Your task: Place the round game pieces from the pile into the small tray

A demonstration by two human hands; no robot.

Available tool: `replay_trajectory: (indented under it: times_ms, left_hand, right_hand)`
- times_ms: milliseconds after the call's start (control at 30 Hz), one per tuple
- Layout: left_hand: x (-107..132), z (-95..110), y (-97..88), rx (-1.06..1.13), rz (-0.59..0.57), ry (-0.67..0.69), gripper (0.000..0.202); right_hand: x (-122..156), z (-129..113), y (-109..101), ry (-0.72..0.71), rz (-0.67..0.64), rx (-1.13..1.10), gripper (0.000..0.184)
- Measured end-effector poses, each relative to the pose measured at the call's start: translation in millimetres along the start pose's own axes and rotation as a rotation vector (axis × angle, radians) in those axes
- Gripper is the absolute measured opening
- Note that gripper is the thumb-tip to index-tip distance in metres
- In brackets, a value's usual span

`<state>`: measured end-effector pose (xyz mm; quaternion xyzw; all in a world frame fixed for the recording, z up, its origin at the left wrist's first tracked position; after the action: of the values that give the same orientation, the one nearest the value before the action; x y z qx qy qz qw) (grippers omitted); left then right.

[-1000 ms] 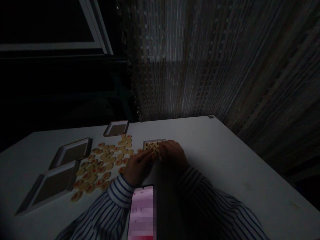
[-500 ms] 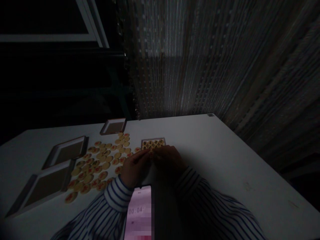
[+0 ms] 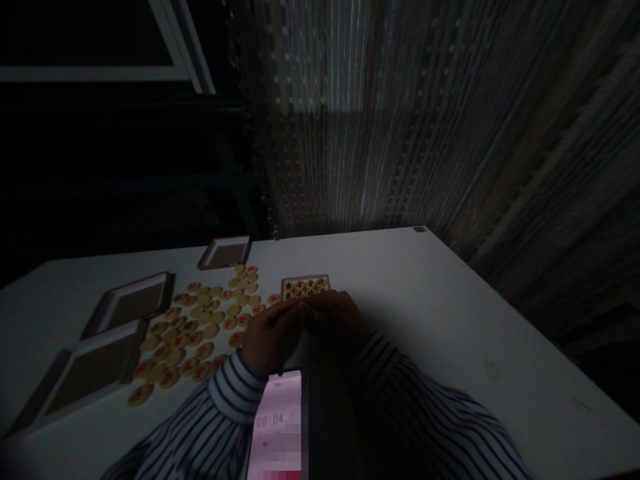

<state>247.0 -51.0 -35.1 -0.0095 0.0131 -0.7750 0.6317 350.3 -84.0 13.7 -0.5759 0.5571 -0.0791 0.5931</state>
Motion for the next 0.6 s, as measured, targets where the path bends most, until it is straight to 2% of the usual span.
replay_trajectory:
  times_ms: [133,233,367,467,600]
  left_hand:
    - [0.7,3.7,-1.6,-0.052,0.004,0.008,0.021]
    - [0.5,7.0,-4.5,-0.128,0.020,0.062,0.021]
    - [-0.3,7.9,-12.9,-0.272,0.088,0.156,0.020]
    - [1.0,12.5,-18.1,-0.415,0.139,0.277,0.018]
    - [1.9,16.6,-21.0,-0.554,0.162,0.397,0.018]
  right_hand:
    - [-2.0,4.6,2.0,0.052,-0.057,0.010,0.030]
    - [-0.3,7.8,1.3,0.077,-0.078,0.037,0.028]
    - [7.3,13.7,-6.0,0.091,0.021,0.095,0.026]
    - [14.1,21.5,-5.8,0.075,0.083,0.099,0.023]
    - [18.4,29.7,-2.3,0.028,0.103,0.089,0.025]
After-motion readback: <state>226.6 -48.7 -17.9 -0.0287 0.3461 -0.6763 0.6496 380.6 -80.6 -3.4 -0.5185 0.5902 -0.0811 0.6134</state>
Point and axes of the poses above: each hand's wrist, its own x-axis away from the middle knuckle, its own y-axis out of the palm, z = x × y, the point moved 9 cm from there along -x, towards the middle knuckle, and after that the axes turned 5 degrees about -y, right-handed, at the moved point
